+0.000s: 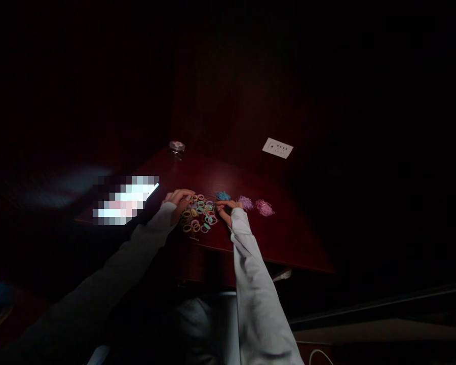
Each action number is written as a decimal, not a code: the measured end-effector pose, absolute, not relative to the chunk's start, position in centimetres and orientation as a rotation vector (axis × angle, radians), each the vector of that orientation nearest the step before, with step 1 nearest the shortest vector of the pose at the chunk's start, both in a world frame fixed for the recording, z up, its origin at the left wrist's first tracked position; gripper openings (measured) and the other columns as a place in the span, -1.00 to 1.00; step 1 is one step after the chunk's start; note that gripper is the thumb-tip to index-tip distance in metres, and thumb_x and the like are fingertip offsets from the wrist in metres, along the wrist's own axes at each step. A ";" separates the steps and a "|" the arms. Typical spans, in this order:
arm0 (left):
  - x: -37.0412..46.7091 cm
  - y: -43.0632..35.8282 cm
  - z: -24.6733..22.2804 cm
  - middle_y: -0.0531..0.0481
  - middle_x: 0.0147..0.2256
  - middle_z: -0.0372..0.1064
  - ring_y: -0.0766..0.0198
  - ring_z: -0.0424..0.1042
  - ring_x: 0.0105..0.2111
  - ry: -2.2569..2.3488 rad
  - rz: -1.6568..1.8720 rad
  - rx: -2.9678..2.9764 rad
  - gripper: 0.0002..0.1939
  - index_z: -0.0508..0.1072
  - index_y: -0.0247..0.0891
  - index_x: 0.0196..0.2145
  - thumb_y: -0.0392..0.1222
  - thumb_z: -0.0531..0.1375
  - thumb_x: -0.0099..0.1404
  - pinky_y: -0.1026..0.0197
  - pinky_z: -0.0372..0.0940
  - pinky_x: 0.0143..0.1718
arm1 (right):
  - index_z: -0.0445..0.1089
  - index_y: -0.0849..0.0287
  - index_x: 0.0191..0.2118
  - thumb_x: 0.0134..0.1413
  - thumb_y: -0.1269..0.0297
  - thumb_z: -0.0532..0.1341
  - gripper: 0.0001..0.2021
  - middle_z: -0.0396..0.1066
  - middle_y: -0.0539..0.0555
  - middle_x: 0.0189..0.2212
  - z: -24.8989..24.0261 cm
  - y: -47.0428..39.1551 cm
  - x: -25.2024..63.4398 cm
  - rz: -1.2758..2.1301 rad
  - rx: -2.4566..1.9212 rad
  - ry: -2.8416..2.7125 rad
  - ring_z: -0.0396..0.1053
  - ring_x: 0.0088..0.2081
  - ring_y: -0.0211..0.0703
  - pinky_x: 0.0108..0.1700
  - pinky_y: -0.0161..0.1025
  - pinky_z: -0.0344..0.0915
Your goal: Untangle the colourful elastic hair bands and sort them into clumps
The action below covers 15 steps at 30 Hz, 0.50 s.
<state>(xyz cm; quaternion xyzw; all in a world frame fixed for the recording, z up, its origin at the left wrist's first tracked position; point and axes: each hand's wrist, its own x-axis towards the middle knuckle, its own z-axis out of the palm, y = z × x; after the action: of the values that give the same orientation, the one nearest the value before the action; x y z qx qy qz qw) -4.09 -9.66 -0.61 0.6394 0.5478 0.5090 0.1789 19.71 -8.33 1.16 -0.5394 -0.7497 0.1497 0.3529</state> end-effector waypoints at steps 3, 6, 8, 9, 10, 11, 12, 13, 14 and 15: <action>-4.4 -9.1 -1.1 -0.05 0.00 0.58 0.02 0.44 0.05 1.456 1.507 1.778 -0.70 0.57 -0.12 -0.17 -0.09 0.05 0.35 -0.08 0.26 0.22 | 0.65 -0.01 -0.05 0.25 0.19 0.27 -0.76 0.56 0.05 -0.24 1.5 -8.6 19.4 0.376 -1.439 -1.952 0.32 -0.07 -0.01 0.08 -0.12 0.29; -5.1 -8.7 -0.9 -0.08 -0.02 0.59 0.03 0.47 0.03 1.295 1.517 1.679 -0.72 0.55 -0.16 -0.18 -0.10 0.09 0.27 -0.03 0.35 0.17 | 0.64 -0.04 0.00 0.29 0.19 0.26 -0.75 0.54 0.07 -0.20 1.8 -9.0 18.8 0.285 -1.441 -2.017 0.30 -0.05 0.01 0.08 -0.11 0.28; -5.6 -8.7 -0.4 -0.12 -0.04 0.60 0.00 0.50 0.01 1.225 1.529 1.614 -0.71 0.54 -0.19 -0.22 -0.07 0.09 0.21 -0.04 0.38 0.14 | 0.64 -0.08 0.01 0.33 0.16 0.24 -0.75 0.53 0.07 -0.15 1.9 -9.3 18.4 0.221 -1.408 -2.068 0.29 -0.03 0.01 0.10 -0.10 0.26; -5.7 -8.8 -0.1 -0.13 -0.06 0.61 -0.02 0.51 0.01 1.212 1.538 1.587 -0.70 0.54 -0.20 -0.23 -0.06 0.09 0.19 -0.04 0.39 0.13 | 0.64 -0.09 0.01 0.35 0.16 0.23 -0.75 0.53 0.07 -0.14 2.0 -9.3 18.2 0.205 -1.393 -2.085 0.29 -0.02 0.00 0.11 -0.10 0.26; -5.8 -8.9 0.1 -0.13 -0.06 0.61 -0.03 0.51 0.01 1.212 1.546 1.564 -0.69 0.54 -0.20 -0.24 -0.05 0.09 0.18 -0.04 0.40 0.12 | 0.64 -0.10 -0.01 0.35 0.15 0.23 -0.76 0.53 0.06 -0.15 1.9 -9.3 18.0 0.205 -1.385 -2.094 0.29 -0.02 -0.01 0.11 -0.11 0.26; -5.9 -9.0 0.3 -0.12 -0.07 0.61 -0.03 0.51 0.02 1.221 1.547 1.546 -0.68 0.54 -0.20 -0.24 -0.04 0.09 0.17 -0.04 0.41 0.11 | 0.65 -0.09 -0.03 0.34 0.15 0.24 -0.78 0.53 0.06 -0.16 1.9 -9.2 17.9 0.215 -1.385 -2.088 0.30 -0.02 -0.01 0.10 -0.11 0.26; -5.9 -9.2 0.4 -0.12 -0.07 0.62 -0.04 0.51 0.02 1.229 1.536 1.533 -0.68 0.55 -0.20 -0.23 -0.03 0.10 0.17 -0.03 0.42 0.09 | 0.65 -0.08 -0.06 0.33 0.15 0.26 -0.80 0.53 0.06 -0.18 1.8 -9.1 17.8 0.230 -1.388 -2.072 0.30 -0.02 -0.02 0.09 -0.12 0.26; -5.9 -9.2 0.4 -0.11 -0.07 0.62 -0.04 0.51 0.01 1.237 1.522 1.523 -0.68 0.55 -0.19 -0.23 -0.02 0.11 0.17 -0.02 0.43 0.06 | 0.66 -0.06 -0.10 0.31 0.14 0.28 -0.82 0.54 0.06 -0.19 1.7 -8.9 17.7 0.248 -1.389 -2.055 0.31 -0.03 -0.02 0.08 -0.12 0.26; -5.8 -9.3 0.4 -0.11 -0.06 0.62 -0.03 0.52 -0.01 1.241 1.506 1.514 -0.68 0.55 -0.19 -0.23 0.00 0.13 0.17 0.00 0.45 0.02 | 0.66 -0.04 -0.15 0.30 0.14 0.30 -0.83 0.54 0.06 -0.21 1.6 -8.6 17.7 0.266 -1.385 -2.039 0.31 -0.04 -0.02 0.06 -0.12 0.26; -5.8 -9.3 0.3 -0.11 -0.05 0.61 -0.03 0.52 -0.03 1.242 1.490 1.504 -0.67 0.55 -0.18 -0.22 0.02 0.14 0.17 0.03 0.46 -0.03 | 0.66 -0.02 -0.19 0.28 0.12 0.31 -0.84 0.54 0.05 -0.24 1.5 -8.5 17.7 0.283 -1.374 -2.025 0.32 -0.06 -0.02 0.05 -0.11 0.26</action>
<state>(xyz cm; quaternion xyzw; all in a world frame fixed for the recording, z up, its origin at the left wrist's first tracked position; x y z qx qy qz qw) -5.78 -9.29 0.27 0.5770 0.4763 0.5716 0.3367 17.70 -8.47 1.55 -0.5261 -0.7752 0.1085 0.3325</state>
